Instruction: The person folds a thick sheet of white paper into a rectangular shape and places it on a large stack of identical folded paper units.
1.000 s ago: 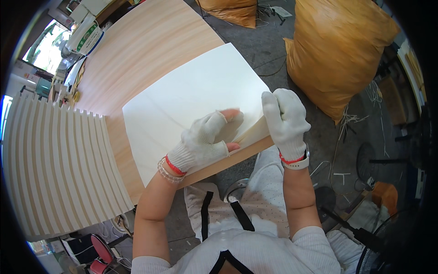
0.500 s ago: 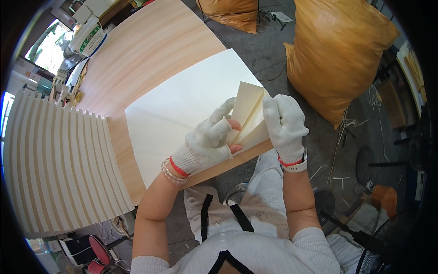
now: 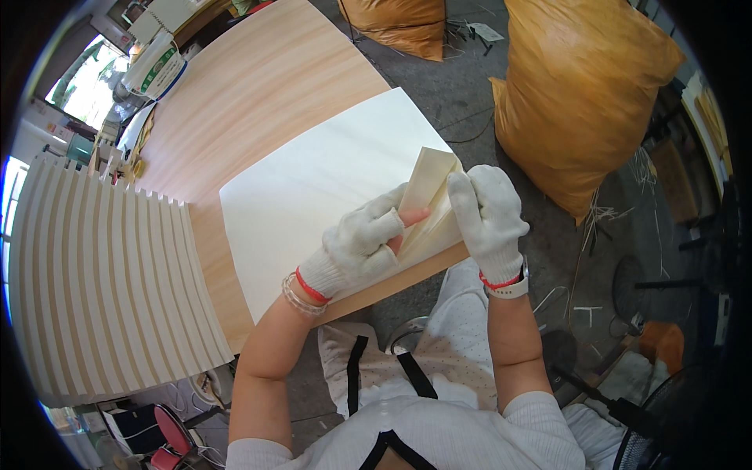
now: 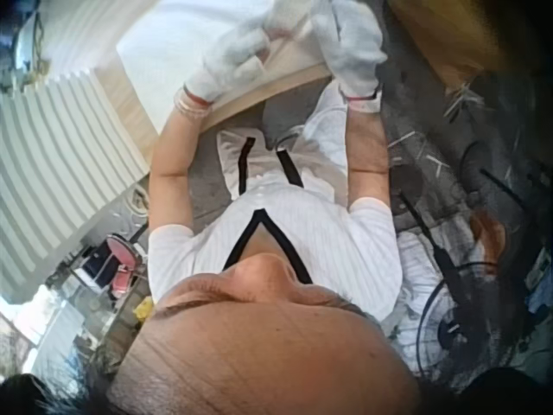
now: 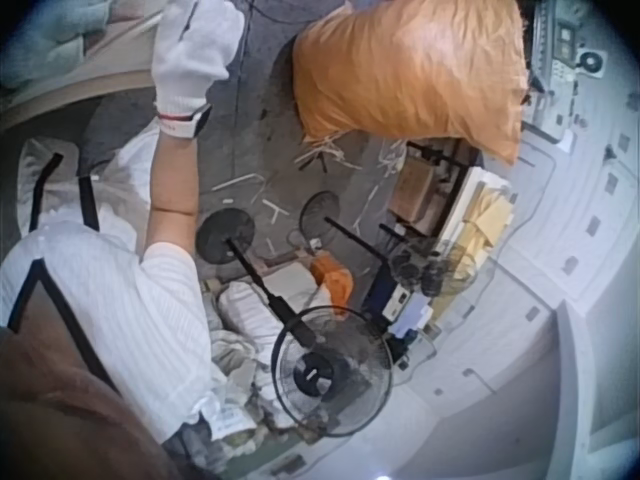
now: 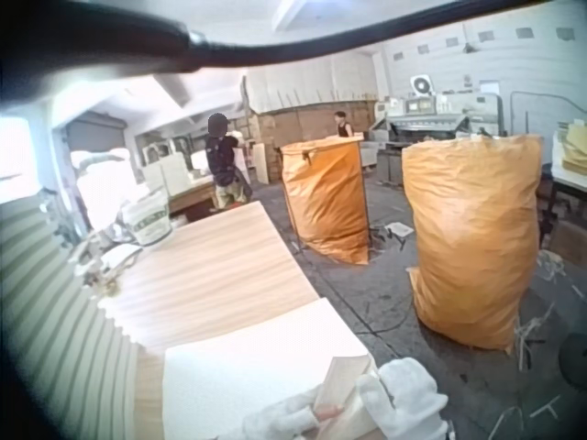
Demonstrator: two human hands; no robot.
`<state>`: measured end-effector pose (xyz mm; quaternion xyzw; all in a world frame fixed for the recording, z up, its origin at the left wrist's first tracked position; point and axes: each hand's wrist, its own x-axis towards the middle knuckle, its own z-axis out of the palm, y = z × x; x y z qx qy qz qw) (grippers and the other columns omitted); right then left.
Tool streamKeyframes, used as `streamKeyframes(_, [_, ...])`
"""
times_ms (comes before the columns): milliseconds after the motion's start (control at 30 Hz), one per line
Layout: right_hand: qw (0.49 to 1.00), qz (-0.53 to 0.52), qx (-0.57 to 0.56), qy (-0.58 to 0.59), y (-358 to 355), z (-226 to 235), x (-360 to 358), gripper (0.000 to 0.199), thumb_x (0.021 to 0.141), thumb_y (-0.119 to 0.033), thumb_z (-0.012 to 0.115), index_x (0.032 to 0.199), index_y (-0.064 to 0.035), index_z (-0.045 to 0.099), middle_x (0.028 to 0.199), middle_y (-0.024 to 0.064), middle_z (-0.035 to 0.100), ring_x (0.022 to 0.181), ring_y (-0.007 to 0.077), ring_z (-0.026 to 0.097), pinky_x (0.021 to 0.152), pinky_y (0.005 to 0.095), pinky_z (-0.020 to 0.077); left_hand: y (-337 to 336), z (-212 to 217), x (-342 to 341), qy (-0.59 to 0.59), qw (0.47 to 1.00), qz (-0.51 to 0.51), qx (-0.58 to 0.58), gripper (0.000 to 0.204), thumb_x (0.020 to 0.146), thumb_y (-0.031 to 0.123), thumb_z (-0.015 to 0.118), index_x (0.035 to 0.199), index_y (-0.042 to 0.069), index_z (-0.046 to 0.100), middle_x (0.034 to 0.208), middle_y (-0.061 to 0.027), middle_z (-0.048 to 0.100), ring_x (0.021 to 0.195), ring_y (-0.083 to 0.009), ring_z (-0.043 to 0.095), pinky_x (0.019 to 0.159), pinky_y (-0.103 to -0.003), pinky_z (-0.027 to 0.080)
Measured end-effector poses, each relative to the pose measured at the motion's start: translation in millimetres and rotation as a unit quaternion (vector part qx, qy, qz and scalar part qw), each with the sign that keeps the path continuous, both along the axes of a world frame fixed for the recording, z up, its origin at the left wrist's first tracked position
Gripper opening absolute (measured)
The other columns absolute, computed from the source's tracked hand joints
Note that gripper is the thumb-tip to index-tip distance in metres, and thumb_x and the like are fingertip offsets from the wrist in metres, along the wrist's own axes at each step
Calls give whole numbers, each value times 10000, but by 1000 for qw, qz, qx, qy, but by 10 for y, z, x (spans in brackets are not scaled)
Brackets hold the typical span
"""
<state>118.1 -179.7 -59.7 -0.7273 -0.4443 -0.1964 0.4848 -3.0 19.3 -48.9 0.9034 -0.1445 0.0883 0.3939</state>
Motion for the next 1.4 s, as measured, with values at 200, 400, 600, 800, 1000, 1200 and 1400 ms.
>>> streamKeyframes(200, [997,-43,-35,-49,15,-65,39,92,943,-81,632,1012,-33,670,755,74,492,691,276,516,632,412,412,-114,-8,29,-17,998,60,10,394,739,101,865,1066,50,653,1496,-209,523,1079,-378,699,874,-407,582])
streamKeyframes(400, [999,-33,-12,0,17,-14,6,175,977,-135,648,848,-27,601,713,89,471,675,282,501,625,421,396,-125,21,47,-25,998,52,-11,457,743,75,845,1165,64,670,1516,-203,502,1087,-374,701,876,-416,585])
streamKeyframes(600, [993,-44,-10,-112,36,-61,43,173,977,-139,649,852,-27,609,711,91,471,688,284,509,633,417,403,-59,-8,91,-81,993,-6,88,456,733,89,846,1158,53,681,1503,-247,499,1101,-389,695,886,-413,592])
streamKeyframes(800, [999,-44,-2,0,55,0,-15,131,979,-111,626,870,-37,626,719,95,479,694,287,507,644,421,408,-129,18,29,-25,997,66,34,421,713,126,881,1073,39,681,1499,-273,494,1062,-388,713,851,-391,603])
streamKeyframes(1000, [997,-23,14,66,39,38,-37,140,978,-119,633,862,-41,628,723,89,477,685,285,493,662,426,401,-111,-53,47,-79,995,39,56,416,728,129,872,1092,40,690,1516,-252,486,1053,-369,719,848,-397,603])
streamKeyframes(1200, [998,-48,-6,-36,62,-33,0,126,972,-109,642,866,-42,632,726,74,475,689,278,492,658,417,398,-105,-11,58,-35,998,33,34,398,736,128,866,1072,32,675,1519,-261,472,1052,-379,713,858,-404,599])
streamKeyframes(1400, [999,-30,15,37,56,1,-18,187,996,-118,624,829,-39,594,725,83,481,686,280,492,657,425,400,-125,-92,70,-46,998,53,-6,389,736,122,864,1055,13,670,1515,-268,474,1035,-385,710,858,-410,598])
